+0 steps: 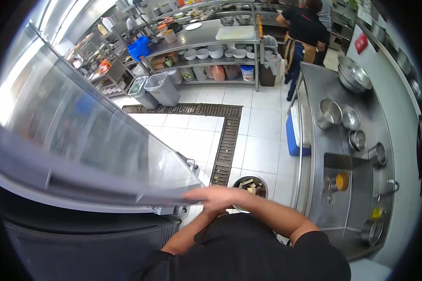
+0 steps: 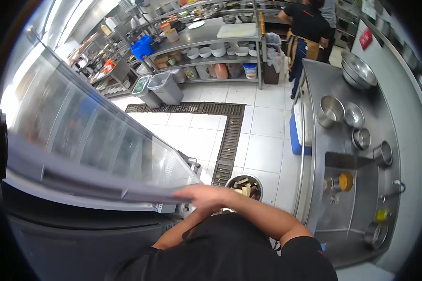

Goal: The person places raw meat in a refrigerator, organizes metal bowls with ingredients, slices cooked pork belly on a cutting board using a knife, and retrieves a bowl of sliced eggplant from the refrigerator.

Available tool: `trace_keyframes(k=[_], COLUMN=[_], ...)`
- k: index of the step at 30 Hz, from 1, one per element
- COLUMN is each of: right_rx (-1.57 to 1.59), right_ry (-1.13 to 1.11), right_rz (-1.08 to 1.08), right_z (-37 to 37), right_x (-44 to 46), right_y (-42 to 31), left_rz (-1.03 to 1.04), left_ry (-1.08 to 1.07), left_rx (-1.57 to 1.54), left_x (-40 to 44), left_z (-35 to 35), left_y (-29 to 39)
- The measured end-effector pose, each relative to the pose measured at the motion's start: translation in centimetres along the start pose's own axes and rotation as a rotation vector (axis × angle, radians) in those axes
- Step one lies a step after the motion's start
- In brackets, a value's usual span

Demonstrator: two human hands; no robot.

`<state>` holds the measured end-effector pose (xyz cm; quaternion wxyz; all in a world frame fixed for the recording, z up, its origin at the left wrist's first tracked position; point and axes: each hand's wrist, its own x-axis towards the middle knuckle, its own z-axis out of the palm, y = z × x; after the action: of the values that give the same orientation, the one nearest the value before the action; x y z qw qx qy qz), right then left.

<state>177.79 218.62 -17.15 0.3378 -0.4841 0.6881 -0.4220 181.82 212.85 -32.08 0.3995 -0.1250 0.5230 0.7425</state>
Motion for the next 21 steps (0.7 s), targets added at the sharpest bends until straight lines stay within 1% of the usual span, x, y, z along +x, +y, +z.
trace_keyframes(k=[1, 2, 3, 4, 6, 9, 13, 14, 15, 16, 17, 19, 20, 21], right_rx=[-0.002, -0.005, 0.038, 0.072, 0.047, 0.007, -0.071, -0.040, -0.109, -0.172, -0.216, -0.184, -0.228, -0.273], right_ry=[-0.097, -0.142, -0.185, -0.232, -0.196, -0.095, 0.091, 0.077, 0.182, 0.274, 0.361, 0.447, 0.495, 0.542], right_rz=[-0.172, -0.176, -0.264, -0.300, -0.247, -0.220, -0.191, -0.041, -0.015, 0.015, 0.043, 0.247, 0.290, 0.336], right_z=[1.8, 3.0, -4.4, -13.5, -14.6, -16.1, -23.6, -27.0, -29.4, -31.0, -31.6, -34.9, -36.5, -37.7], right_x=[2.7, 4.0, -6.9, -11.3, -8.7, -3.3, 2.0, 1.9, 2.8, 3.7, 3.4, 3.1, 2.8, 2.7], right_y=[2.8, 4.4, 1.6, -0.3, 1.5, 6.1, 11.5, 12.5, 15.0, 18.7, 21.3, 23.0, 24.5, 26.4], left_rz=[0.019, 0.045, 0.036, 0.031, 0.060, 0.113, 0.167, 0.178, 0.190, 0.226, 0.169, 0.074, 0.182, 0.105], left_ry=[0.016, 0.034, 0.139, 0.191, 0.238, 0.325, 0.398, 0.387, 0.363, 0.273, 0.343, 0.476, 0.412, 0.441], left_rx=[-0.012, -0.025, -0.060, -0.110, -0.175, -0.279, -0.453, -0.518, -0.575, -0.683, -0.627, -0.488, -0.507, -0.455], left_x=[0.9, 2.6, 5.6, 8.0, 9.4, 11.6, 17.9, 19.7, 21.0, 22.4, 22.6, 22.3, 24.5, 23.2], left_z=[-0.8, 0.2, 5.9, 10.5, 8.1, 0.9, -9.0, -10.9, -13.1, -14.9, -14.9, -16.1, -18.0, -17.2], left_y=[0.5, 1.5, 3.4, 7.3, 8.3, 8.4, 8.8, 9.0, 9.5, 10.6, 12.6, 20.2, 21.1, 26.6])
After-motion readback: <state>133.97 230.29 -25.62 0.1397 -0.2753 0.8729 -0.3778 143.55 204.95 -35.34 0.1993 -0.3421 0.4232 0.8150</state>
